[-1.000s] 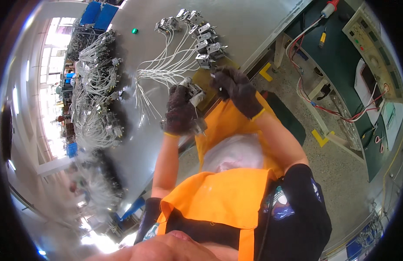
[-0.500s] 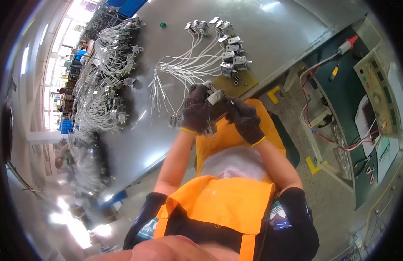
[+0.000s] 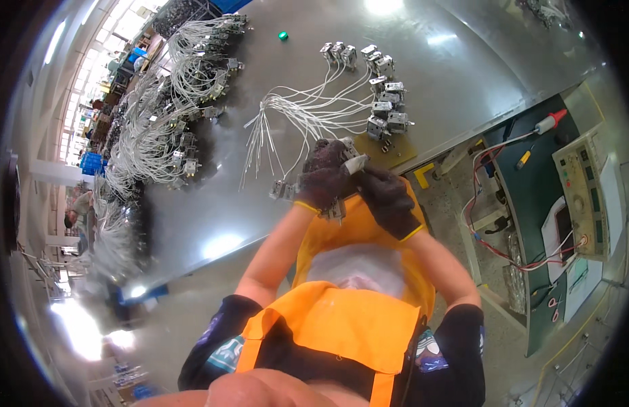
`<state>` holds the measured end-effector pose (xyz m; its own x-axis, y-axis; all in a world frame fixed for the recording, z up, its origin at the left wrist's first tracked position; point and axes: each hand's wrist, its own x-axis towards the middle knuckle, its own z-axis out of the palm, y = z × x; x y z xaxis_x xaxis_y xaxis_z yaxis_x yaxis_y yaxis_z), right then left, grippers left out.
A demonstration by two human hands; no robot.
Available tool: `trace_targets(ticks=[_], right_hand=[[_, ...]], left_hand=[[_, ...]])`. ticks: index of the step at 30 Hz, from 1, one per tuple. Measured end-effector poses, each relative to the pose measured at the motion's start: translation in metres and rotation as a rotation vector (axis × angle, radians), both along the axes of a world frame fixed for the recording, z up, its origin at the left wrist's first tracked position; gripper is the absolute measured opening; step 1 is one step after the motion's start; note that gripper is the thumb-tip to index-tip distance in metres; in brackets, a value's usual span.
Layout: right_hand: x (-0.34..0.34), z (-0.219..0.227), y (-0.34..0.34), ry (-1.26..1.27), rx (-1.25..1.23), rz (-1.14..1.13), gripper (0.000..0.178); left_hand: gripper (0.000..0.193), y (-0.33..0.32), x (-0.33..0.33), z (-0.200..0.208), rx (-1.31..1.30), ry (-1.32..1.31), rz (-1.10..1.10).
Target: Assembling a wire harness by plugging multiple connectors into an assembly board.
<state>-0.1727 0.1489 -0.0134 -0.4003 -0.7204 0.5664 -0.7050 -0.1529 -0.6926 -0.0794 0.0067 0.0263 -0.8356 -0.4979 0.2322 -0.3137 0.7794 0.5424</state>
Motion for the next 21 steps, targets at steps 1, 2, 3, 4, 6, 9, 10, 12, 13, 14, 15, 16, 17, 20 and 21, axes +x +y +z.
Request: trace_targets(ticks=[1,2,3,4,6,9,10,12,13,14,15,16,17,20,21], right_hand=[[0.003,0.002,0.0,0.007,0.002,0.002,0.014],[0.01,0.004,-0.001,-0.635,0.072,-0.001,0.016],[0.017,0.005,0.001,-1.283,0.141,-0.009,0.019],[0.021,0.005,0.002,-1.285,0.144,-0.016,0.019],[0.024,0.002,0.004,-1.45,0.107,0.025,0.02],[0.027,-0.006,0.006,-1.706,0.027,0.083,0.023],[0.029,-0.009,0.006,-1.797,-0.008,0.102,0.024],[0.034,-0.017,0.009,-1.981,-0.083,0.142,0.026],[0.033,-0.021,0.009,-2.0,-0.093,0.126,0.026],[0.024,-0.025,0.005,-1.596,-0.054,0.093,0.022],[0.013,-0.029,0.003,-1.199,-0.003,0.06,0.019],[-0.002,-0.032,-0.001,-0.796,0.043,0.027,0.016],[-0.014,-0.033,-0.006,-0.39,0.086,-0.005,0.014],[-0.048,-0.027,-0.022,-0.591,-0.063,-0.077,0.014],[-0.057,-0.025,-0.025,-0.676,-0.134,-0.101,0.013]], left_hand=[[0.043,0.003,-0.001,0.004,0.204,0.011,0.09],[0.043,0.002,-0.003,0.004,0.207,0.017,0.09],[0.043,0.001,-0.001,0.005,0.186,0.028,0.067],[0.044,0.0,0.002,0.004,0.166,0.039,0.042],[0.048,-0.005,0.005,-0.001,0.263,0.053,0.023],[0.062,-0.008,0.01,-0.012,0.291,0.097,-0.018],[0.071,-0.008,0.012,-0.011,0.222,0.131,-0.036],[0.075,-0.003,0.014,0.009,0.58,0.098,0.017],[0.08,-0.001,0.015,0.019,0.931,0.074,0.093],[0.074,-0.022,0.024,-0.031,0.765,0.169,0.035],[0.07,-0.012,0.023,-0.018,1.022,0.235,0.095],[0.067,-0.004,0.018,-0.006,1.272,0.304,0.155],[0.059,-0.015,0.021,-0.019,1.114,0.318,0.06],[0.055,-0.011,0.016,-0.004,1.136,0.297,0.121],[0.055,-0.008,0.015,-0.002,1.133,0.285,0.119]])
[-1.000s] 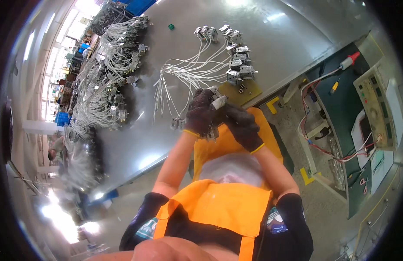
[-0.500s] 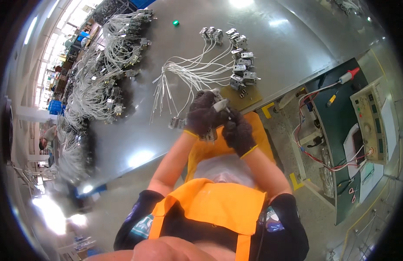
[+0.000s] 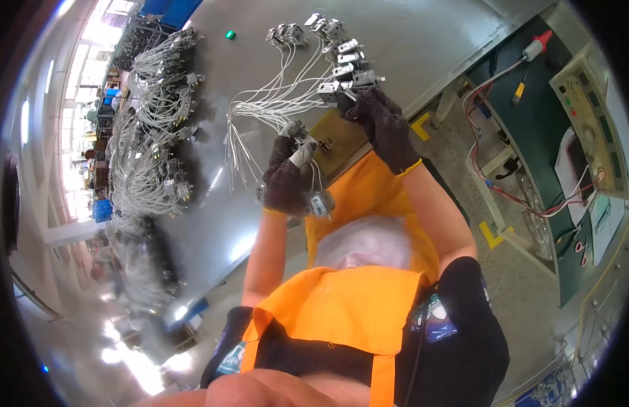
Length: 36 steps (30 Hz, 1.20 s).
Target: Assembling a wire harness by plugging multiple connectors into an assembly board.
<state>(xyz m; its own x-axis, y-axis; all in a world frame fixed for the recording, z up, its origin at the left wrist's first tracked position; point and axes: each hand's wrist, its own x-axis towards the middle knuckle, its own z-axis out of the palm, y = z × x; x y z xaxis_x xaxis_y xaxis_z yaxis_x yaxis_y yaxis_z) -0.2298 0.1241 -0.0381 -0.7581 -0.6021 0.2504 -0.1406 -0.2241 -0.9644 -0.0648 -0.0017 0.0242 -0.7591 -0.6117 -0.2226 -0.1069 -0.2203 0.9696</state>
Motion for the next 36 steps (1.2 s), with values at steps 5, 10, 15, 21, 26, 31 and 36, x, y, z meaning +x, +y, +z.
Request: trace_targets(ticks=[5,10,15,21,26,31,36], right_hand=[[0.02,-0.013,0.004,-0.474,-0.379,0.004,0.017],[0.021,-0.005,0.014,-0.712,-0.305,0.051,0.023],[0.031,0.004,0.026,-0.557,-0.218,-0.008,0.02],[0.065,0.014,0.048,-0.276,0.036,0.115,0.023],[0.076,0.019,0.034,0.007,0.355,0.199,0.025],[0.078,0.012,0.022,0.324,0.006,0.018,0.023],[0.059,0.001,0.026,1.015,0.242,-0.041,0.023]], left_hand=[[0.054,0.013,-0.005,0.002,-0.073,0.05,-0.004],[0.057,0.009,-0.007,-0.01,-0.228,-0.067,-0.063],[0.06,0.013,-0.012,-0.016,-0.497,-0.139,-0.128],[0.06,0.002,-0.012,-0.035,-0.748,-0.077,-0.134],[0.057,0.001,-0.018,-0.02,-0.388,-0.208,-0.152],[0.055,0.003,-0.02,-0.019,-0.466,-0.188,-0.116],[0.058,0.01,-0.021,-0.003,-0.521,-0.256,-0.091]])
